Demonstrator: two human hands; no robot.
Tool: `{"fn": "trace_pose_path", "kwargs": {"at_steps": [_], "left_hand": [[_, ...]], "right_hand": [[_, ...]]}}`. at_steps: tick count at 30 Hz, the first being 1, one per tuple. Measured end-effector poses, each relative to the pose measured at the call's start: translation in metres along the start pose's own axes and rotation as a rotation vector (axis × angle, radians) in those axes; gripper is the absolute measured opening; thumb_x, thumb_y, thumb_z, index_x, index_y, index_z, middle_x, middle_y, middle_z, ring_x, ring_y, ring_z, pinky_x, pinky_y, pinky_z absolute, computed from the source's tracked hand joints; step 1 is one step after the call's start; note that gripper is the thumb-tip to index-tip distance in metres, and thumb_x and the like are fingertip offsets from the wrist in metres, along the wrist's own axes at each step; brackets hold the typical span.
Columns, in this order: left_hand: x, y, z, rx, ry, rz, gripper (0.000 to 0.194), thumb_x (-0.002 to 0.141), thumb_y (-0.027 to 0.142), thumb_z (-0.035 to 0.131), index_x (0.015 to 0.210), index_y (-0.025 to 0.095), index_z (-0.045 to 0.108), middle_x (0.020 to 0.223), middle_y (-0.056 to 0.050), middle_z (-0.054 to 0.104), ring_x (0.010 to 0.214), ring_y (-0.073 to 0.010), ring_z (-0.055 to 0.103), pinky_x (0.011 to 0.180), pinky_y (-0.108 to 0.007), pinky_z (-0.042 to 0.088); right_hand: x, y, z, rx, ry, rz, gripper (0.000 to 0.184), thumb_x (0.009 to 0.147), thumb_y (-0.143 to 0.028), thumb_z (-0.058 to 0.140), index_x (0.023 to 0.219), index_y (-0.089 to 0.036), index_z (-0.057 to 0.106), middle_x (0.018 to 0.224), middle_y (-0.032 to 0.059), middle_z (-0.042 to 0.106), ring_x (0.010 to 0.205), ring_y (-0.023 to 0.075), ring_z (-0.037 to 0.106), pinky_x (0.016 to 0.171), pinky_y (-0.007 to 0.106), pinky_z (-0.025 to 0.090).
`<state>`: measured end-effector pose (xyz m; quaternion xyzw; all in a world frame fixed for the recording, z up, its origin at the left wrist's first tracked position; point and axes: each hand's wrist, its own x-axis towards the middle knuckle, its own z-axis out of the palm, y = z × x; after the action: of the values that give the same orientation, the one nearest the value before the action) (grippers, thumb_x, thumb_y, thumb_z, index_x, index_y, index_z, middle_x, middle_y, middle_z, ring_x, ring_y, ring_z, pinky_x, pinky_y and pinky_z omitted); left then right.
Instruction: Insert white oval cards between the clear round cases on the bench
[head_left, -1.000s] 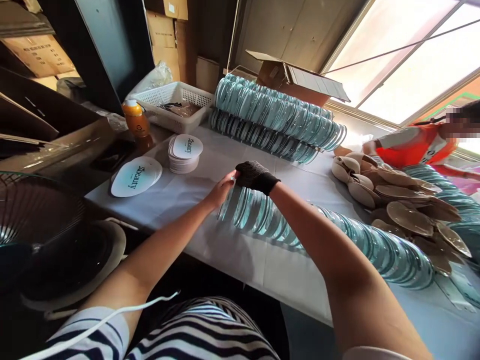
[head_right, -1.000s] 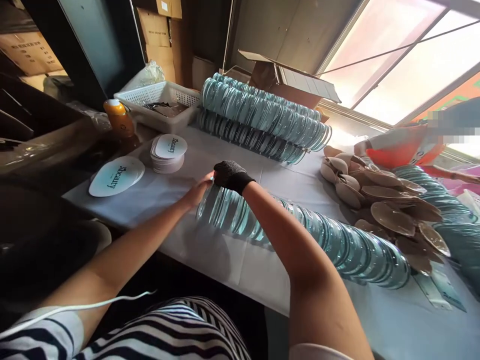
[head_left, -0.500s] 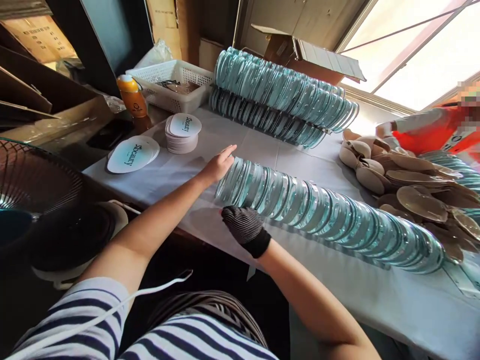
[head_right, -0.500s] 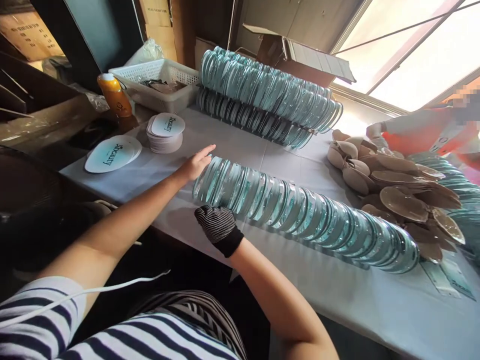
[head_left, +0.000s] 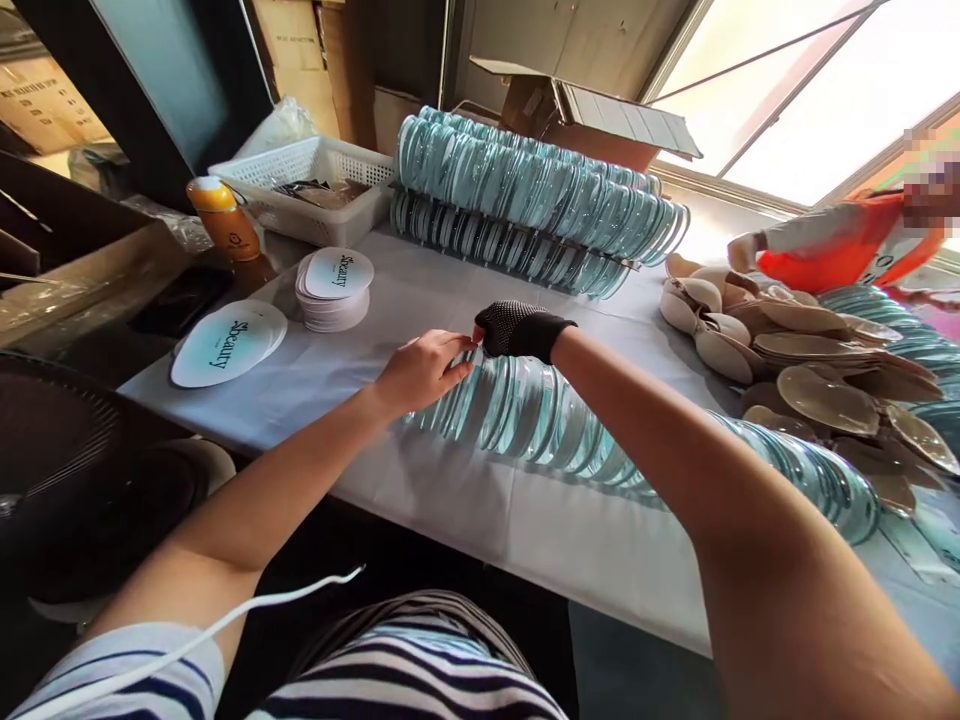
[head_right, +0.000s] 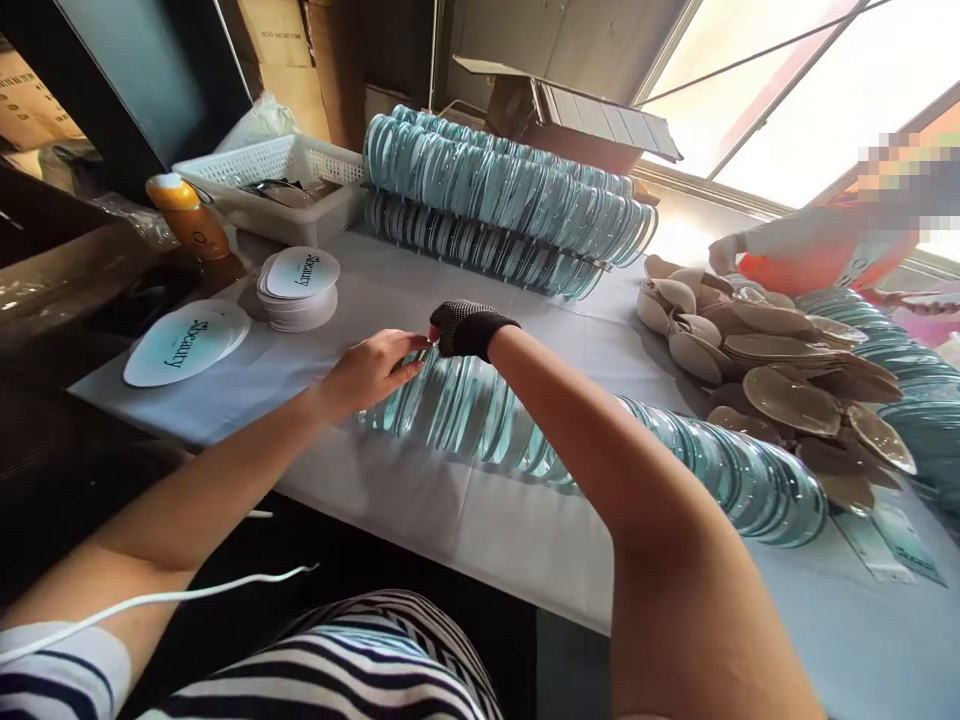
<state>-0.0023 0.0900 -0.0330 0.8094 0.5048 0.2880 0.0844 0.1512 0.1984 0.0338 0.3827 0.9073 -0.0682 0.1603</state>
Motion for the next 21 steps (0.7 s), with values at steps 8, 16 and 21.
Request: {"fn": "trace_pose_path", "kwargs": {"at_steps": [8,16,21], "left_hand": [[0.000,0.000,0.003,0.042,-0.001,0.002,0.036,0.099,0.035,0.042,0.124,0.020,0.062,0.130,-0.005,0.063,0.122,-0.0217,0.054,0.106,-0.037,0.043],[-0.001,0.001,-0.004,0.073,-0.025,0.005,0.037,0.098,0.034,0.043,0.125,0.019,0.063,0.132,-0.006,0.063,0.126,-0.0235,0.052,0.110,-0.042,0.038],[0.001,0.033,-0.003,0.162,-0.060,0.128,0.046,0.097,0.042,0.045,0.137,0.020,0.053,0.146,-0.007,0.050,0.142,-0.0282,0.035,0.118,-0.057,0.018]], "right_hand": [[-0.089,-0.055,0.049,0.038,0.366,0.085,0.026,0.088,-0.023,0.050,0.101,-0.016,0.071,0.098,0.0090,0.071,0.086,0.0214,0.066,0.068,0.029,0.043],[-0.126,-0.114,0.158,-0.043,0.223,-0.005,0.045,0.098,-0.013,0.027,0.104,-0.021,0.071,0.100,0.0081,0.072,0.082,0.0212,0.066,0.065,0.031,0.044],[-0.141,-0.047,0.095,-0.009,0.473,0.284,0.039,0.101,-0.032,0.035,0.124,-0.021,0.065,0.109,0.0110,0.071,0.095,0.0210,0.066,0.075,0.029,0.044]]}}
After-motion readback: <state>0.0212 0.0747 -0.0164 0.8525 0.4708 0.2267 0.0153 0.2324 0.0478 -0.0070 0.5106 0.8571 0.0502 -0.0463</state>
